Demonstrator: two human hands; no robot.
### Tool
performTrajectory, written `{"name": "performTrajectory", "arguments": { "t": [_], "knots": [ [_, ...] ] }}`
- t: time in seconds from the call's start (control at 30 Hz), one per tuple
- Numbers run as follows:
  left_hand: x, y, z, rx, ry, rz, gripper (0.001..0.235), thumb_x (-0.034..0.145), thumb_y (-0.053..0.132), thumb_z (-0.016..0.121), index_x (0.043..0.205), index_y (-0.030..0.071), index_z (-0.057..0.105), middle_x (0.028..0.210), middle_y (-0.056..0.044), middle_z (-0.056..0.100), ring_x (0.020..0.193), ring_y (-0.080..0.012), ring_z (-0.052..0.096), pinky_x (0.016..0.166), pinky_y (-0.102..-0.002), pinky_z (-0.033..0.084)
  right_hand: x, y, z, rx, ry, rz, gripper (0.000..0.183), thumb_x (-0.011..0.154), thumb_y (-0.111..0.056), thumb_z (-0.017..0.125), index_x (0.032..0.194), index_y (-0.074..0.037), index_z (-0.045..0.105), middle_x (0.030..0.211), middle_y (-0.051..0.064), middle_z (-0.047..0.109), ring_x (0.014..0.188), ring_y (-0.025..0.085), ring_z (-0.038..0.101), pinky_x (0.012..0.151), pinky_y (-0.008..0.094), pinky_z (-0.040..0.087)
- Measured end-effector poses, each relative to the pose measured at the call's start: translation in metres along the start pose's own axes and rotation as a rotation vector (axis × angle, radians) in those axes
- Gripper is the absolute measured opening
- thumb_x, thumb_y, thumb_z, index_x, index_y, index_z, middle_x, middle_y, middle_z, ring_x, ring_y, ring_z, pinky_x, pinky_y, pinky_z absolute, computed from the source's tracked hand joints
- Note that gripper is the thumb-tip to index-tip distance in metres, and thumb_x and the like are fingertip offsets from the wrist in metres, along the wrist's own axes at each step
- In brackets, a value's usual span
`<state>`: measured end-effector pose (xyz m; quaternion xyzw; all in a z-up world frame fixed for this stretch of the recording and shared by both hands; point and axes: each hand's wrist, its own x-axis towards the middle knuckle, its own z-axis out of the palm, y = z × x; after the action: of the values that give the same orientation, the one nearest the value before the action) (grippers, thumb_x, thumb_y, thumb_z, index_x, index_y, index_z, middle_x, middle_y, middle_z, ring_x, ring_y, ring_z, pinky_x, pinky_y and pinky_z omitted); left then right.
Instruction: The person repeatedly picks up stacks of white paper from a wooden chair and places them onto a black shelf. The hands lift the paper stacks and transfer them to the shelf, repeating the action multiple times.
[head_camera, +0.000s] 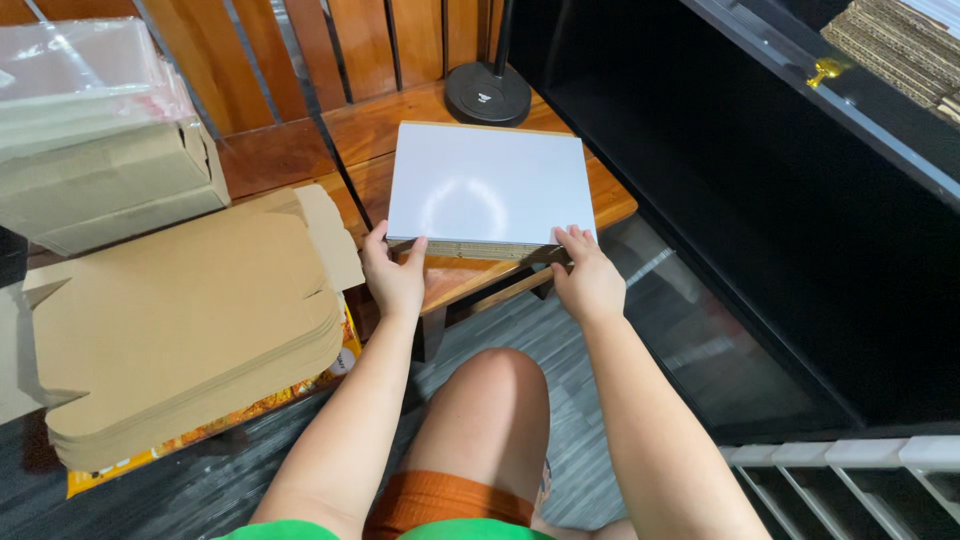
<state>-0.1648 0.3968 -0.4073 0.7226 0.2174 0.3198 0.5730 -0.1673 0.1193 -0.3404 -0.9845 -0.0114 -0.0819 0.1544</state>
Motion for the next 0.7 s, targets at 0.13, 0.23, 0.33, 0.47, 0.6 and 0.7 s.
{"name": "performTrajectory", "arguments": {
  "t": [0.13,0.23,0.33,0.47,0.6,0.7],
  "knots": [
    [-0.001,-0.001,-0.001,0.029,0.003,0.01,0.067,0.082,0.025,0.092,0.138,0.01,0.06,0.135,-0.015,0.061,0.129,-0.0375,0.06,0.109,-0.046,0.052,-0.001,-0.002,-0.003,-0.01,0.008,-0.009,0.061,0.091,-0.03,0.074,0.15,-0.037,0.057,0.157,-0.004,0.054,0.148,0.018,0.045,0.118,0.039,0.044],
    [-0.002,0.007,-0.004,-0.012,-0.021,-0.037,0.064,0.085,0.024,0.091,0.139,0.011,0.059,0.139,-0.014,0.058,0.133,-0.0379,0.057,0.111,-0.044,0.051,-0.002,-0.005,-0.007,0.0,-0.014,-0.008,0.063,0.09,-0.029,0.074,0.15,-0.035,0.056,0.159,-0.003,0.052,0.149,0.019,0.044,0.12,0.039,0.042],
    [-0.001,0.008,-0.005,-0.04,-0.026,-0.044,0.062,0.086,0.021,0.09,0.139,0.011,0.059,0.139,-0.015,0.057,0.134,-0.0397,0.055,0.112,-0.044,0.05,-0.002,-0.006,-0.008,-0.001,-0.025,0.0,0.064,0.09,-0.029,0.074,0.151,-0.035,0.055,0.16,-0.003,0.051,0.15,0.018,0.043,0.121,0.039,0.041],
    [-0.001,0.007,-0.007,-0.092,-0.044,-0.058,0.064,0.085,0.02,0.09,0.139,0.011,0.059,0.142,-0.016,0.055,0.137,-0.0415,0.052,0.115,-0.044,0.047,-0.003,-0.009,-0.008,0.014,-0.025,0.011,0.065,0.089,-0.028,0.074,0.151,-0.034,0.055,0.161,-0.003,0.05,0.15,0.019,0.042,0.121,0.039,0.041],
    [0.003,-0.004,-0.004,-0.146,-0.056,0.0,0.064,0.083,0.01,0.088,0.14,0.012,0.059,0.144,-0.012,0.054,0.137,-0.0373,0.052,0.114,-0.043,0.047,-0.004,-0.008,-0.006,0.018,-0.013,0.017,0.065,0.089,-0.027,0.075,0.15,-0.034,0.056,0.16,-0.003,0.051,0.15,0.019,0.043,0.121,0.039,0.041],
    [0.003,-0.001,-0.005,-0.119,-0.057,0.043,0.064,0.083,0.007,0.087,0.141,0.014,0.059,0.144,-0.006,0.053,0.138,-0.0305,0.051,0.114,-0.041,0.047,-0.002,-0.008,-0.005,0.013,-0.014,0.022,0.064,0.089,-0.026,0.075,0.15,-0.033,0.056,0.16,-0.002,0.051,0.15,0.019,0.043,0.12,0.039,0.041]
  ]
}}
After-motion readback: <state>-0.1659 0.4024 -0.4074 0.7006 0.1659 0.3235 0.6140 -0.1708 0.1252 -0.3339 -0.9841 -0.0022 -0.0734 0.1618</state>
